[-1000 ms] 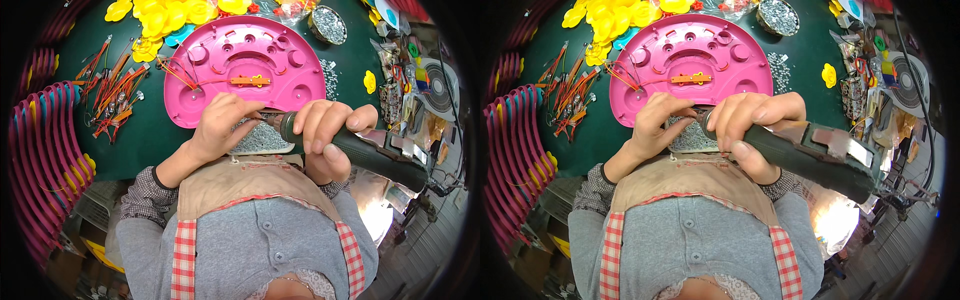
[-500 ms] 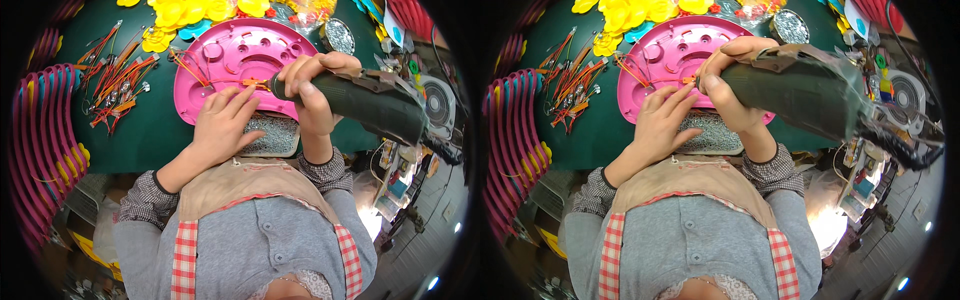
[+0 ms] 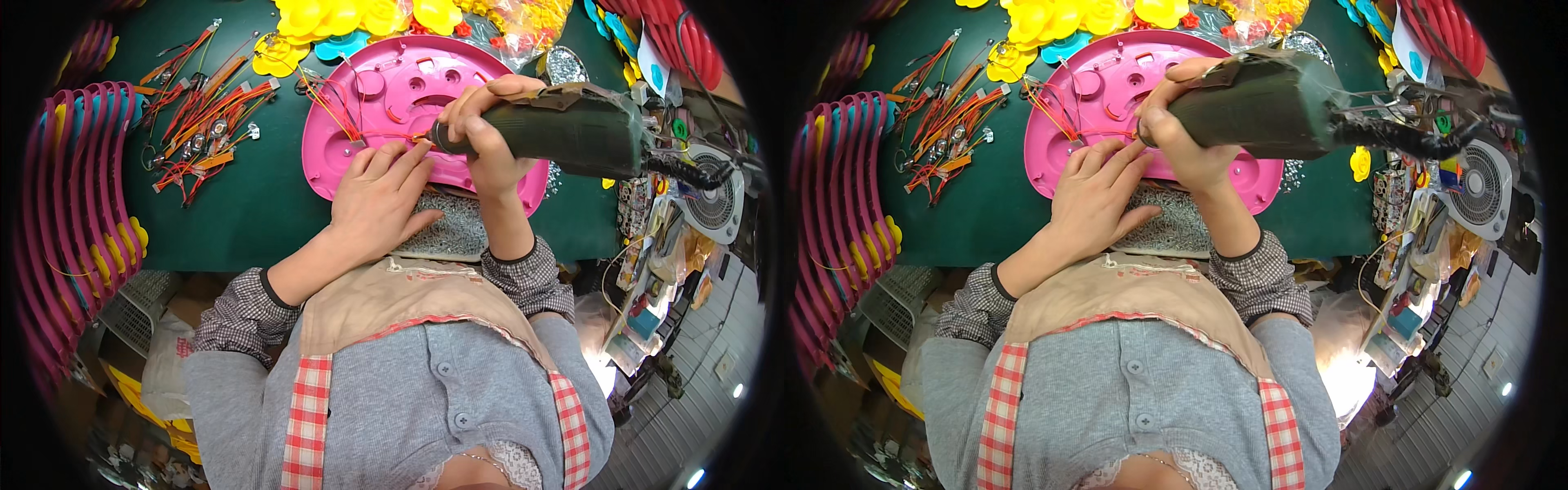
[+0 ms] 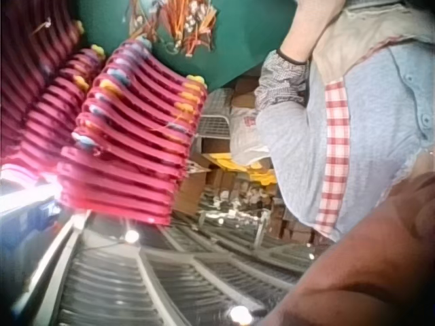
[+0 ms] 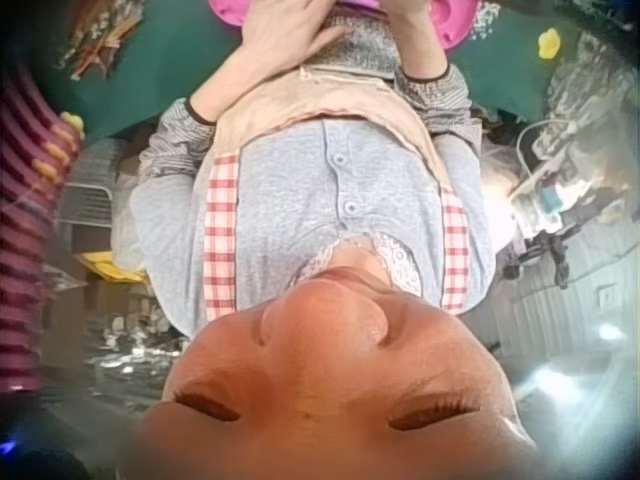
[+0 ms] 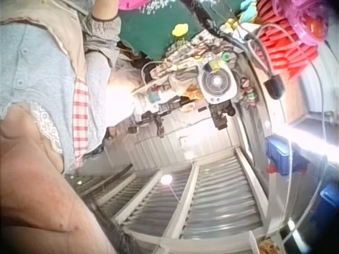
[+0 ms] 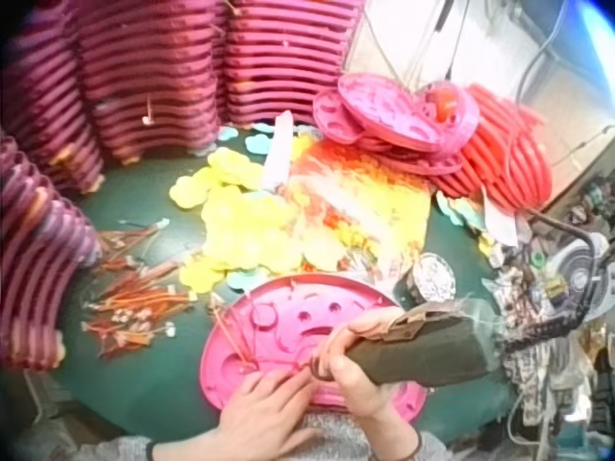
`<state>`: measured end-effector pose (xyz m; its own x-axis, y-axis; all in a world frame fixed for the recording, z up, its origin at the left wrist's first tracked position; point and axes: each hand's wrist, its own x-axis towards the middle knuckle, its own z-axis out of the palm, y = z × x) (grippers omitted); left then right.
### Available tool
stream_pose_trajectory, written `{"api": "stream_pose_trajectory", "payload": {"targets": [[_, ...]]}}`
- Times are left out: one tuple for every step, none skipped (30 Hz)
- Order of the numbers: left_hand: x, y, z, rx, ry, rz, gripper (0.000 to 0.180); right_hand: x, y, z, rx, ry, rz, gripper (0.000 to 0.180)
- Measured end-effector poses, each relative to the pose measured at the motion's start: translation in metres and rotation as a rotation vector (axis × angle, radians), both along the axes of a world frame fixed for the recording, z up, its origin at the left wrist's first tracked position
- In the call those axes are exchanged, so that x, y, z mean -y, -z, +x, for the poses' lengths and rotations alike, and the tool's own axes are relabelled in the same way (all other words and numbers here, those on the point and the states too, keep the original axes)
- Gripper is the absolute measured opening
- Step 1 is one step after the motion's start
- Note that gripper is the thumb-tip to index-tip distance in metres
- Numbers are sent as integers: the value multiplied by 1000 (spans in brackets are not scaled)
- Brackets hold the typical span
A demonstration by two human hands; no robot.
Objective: The person assembles small decorative items by placing plastic flower petals and star-shaped pieces into a pink tray and using a soldering iron to attach components. They repeatedly pick up petals, position them, and apply heat to secure the parts.
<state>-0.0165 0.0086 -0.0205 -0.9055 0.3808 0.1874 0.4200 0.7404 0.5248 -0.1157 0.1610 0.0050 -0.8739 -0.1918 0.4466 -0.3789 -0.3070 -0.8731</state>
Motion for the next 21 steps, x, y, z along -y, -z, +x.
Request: {"api": "stream_pose_trajectory", "payload": {"targets": [[1,-2,0,-2,-2,16,64,-2,0,-3,-6,-2,-20,47],[3,-3,0,-22,-32,59,60,-3,0,-6,-13,-5,-41,47],[9,-5,-2,-43,-53,102,57,-5,1,-6,-15,-17,-51,47],[16,-7,-4,-63,-74,146,53,-6,1,-7,-18,-28,-61,46],[27,-8,-5,-132,-122,231,42,-7,2,-7,-20,-40,-71,46],[41,-11,-7,-150,-225,260,29,-7,5,-8,-69,-69,-161,42],[55,-13,-10,-145,-346,368,16,-7,5,-6,-92,-75,-128,42],[71,-11,-15,-126,-481,421,11,-7,5,-3,-115,-79,-95,42],[92,-1,-21,-88,-551,429,13,-6,5,0,-138,-92,-64,42],[109,5,-25,-7,-608,402,17,-6,5,-1,-167,-103,-44,40],[124,20,-29,139,-602,513,26,-6,4,-2,-139,-94,-61,40],[128,32,-34,186,-548,602,32,-6,3,-1,-110,-81,-77,40],[129,39,-40,236,-490,690,38,-6,1,0,-78,-67,-90,40],[129,45,-47,332,-407,859,46,-6,-6,3,-31,-27,-98,43],[125,46,-54,342,-400,944,47,-7,-7,3,-36,-15,-164,44],[120,46,-60,352,-392,1028,47,-12,-9,2,-40,-2,-231,45],[117,46,-66,362,-381,1112,48,-18,-10,1,-45,11,-298,46],[117,47,-72,369,-359,1170,45,-25,-18,0,-117,17,-280,49],[121,47,-75,377,-335,1143,43,-33,-24,2,-146,11,-268,49],[128,48,-77,385,-311,1115,41,-40,-30,6,-140,21,-277,49],[134,48,-79,395,-283,1090,39,-47,-34,10,-135,35,-283,49]]}}
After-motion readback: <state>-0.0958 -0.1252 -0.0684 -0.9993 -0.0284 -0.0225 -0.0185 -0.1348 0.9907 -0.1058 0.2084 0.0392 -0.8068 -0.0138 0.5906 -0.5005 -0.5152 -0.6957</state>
